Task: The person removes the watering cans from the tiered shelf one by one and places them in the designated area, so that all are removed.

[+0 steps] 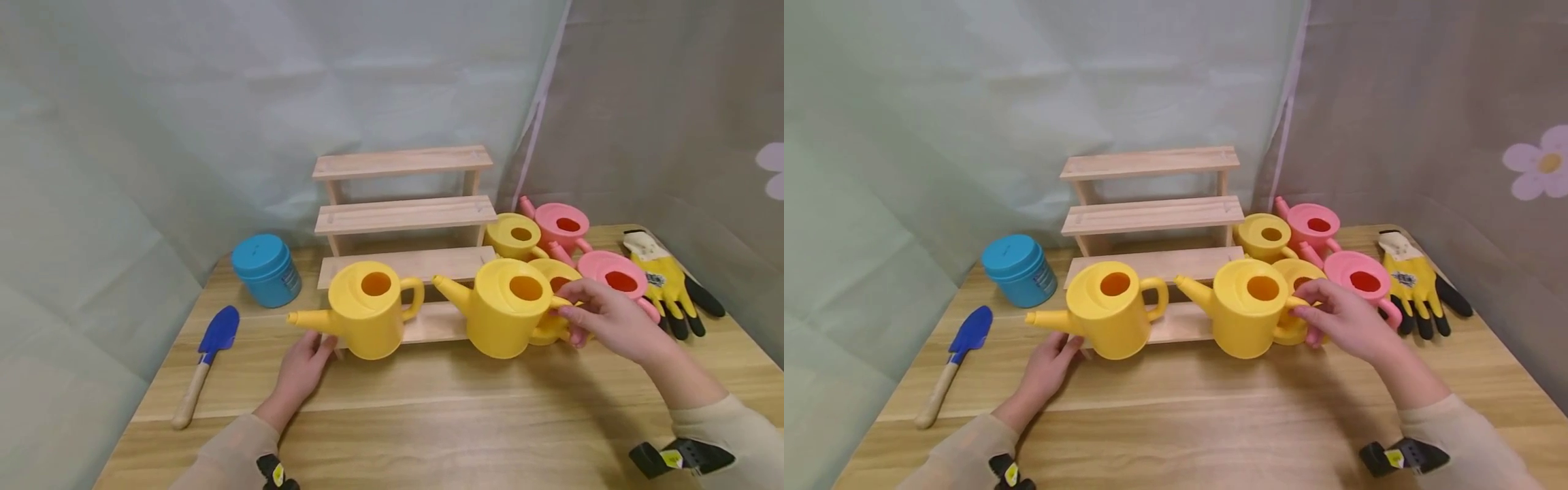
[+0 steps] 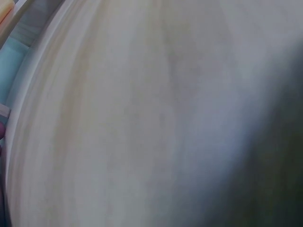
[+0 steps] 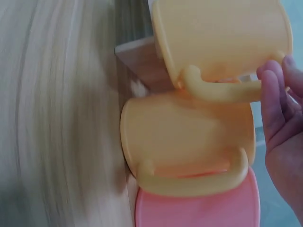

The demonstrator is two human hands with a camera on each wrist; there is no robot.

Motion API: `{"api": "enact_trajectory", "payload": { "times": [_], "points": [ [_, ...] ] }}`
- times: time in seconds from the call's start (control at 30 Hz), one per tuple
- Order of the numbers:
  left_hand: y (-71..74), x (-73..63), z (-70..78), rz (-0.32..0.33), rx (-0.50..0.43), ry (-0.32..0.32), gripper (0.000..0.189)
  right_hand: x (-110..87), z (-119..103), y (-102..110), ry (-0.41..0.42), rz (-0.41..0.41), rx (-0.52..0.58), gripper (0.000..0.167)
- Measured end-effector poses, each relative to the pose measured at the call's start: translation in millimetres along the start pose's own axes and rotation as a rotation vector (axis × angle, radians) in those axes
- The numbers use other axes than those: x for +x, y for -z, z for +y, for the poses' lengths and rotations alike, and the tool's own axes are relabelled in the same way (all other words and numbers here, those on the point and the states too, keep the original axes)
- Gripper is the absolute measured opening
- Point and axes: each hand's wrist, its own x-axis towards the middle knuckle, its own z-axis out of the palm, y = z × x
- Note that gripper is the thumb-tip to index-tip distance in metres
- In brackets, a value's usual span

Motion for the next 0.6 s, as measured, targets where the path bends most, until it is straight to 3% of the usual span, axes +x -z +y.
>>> {"api": "enact_trajectory", "payload": {
  "times": [0.37, 0.6],
  "points": [
    [0.2, 2.5, 0.8, -0.004, 0.026, -0.01, 0.045, -26.5, 14.3, 25.8, 0.054, 0.022, -0.041, 0.017],
    [0.7, 0.0, -1.5, -0.011, 0.015, -0.009, 0.049, -38.9, 29.6, 33.2, 0.102, 0.006, 0.027, 0.02]
  ]
}}
